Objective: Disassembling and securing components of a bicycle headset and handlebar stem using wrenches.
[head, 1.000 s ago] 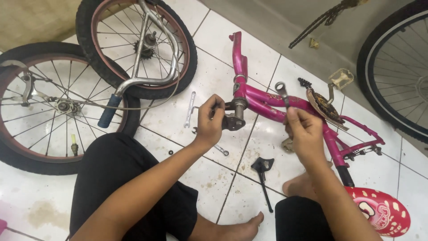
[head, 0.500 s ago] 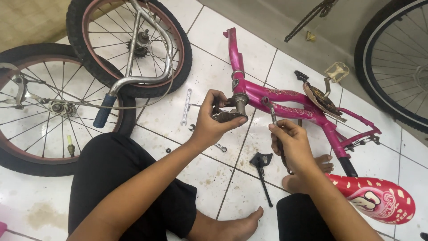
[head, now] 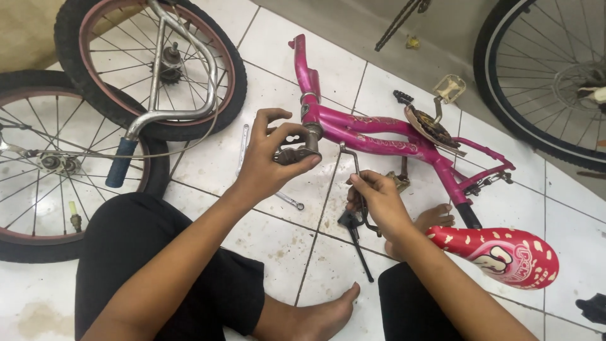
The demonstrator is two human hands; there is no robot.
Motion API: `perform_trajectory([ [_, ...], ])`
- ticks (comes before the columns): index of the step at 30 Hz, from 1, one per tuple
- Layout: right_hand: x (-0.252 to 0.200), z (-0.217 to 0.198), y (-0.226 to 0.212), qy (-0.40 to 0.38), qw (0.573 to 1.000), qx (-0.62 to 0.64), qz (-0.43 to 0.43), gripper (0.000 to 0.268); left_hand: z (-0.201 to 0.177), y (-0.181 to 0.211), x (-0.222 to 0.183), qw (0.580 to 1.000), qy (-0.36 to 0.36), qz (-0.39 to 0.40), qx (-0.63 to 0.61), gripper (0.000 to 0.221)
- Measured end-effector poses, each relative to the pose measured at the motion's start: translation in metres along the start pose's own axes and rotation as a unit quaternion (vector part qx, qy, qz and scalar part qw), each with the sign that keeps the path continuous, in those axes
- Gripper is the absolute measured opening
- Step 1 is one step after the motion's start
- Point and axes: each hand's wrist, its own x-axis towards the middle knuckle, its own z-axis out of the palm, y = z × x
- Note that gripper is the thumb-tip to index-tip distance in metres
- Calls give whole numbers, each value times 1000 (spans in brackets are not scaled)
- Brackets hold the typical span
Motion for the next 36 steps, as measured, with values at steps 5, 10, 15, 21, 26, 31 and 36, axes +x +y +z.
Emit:
perform_trajectory([
  [5, 1, -5, 2, -6, 1000, 2, -8, 34, 1, 3, 1, 1000, -5, 17, -2, 39],
  [10, 0, -5, 2, -19, 999, 35, 4, 36, 11, -12, 0, 998, 25, 12, -53, 49],
  [15, -1, -2, -2, -42, 999, 13, 4, 36, 9, -23, 5, 971, -4, -79, -226, 58],
  [21, -2, -1, 0, -51, 998, 31, 11, 34, -7, -28, 9, 962, -80, -102, -240, 94],
  [26, -2, -5, -2, -51, 999, -5, -3, 36, -10, -22, 10, 967, -141, -123, -175, 102],
  [31, -18, 3, -19, -48, 994, -82, -48, 38, -13, -34, 9, 966, -147, -123, -173, 105],
  [36, -24, 26, -30, 49, 942, -23, -332, 30, -11, -46, 9, 964, -142, -102, -201, 119],
])
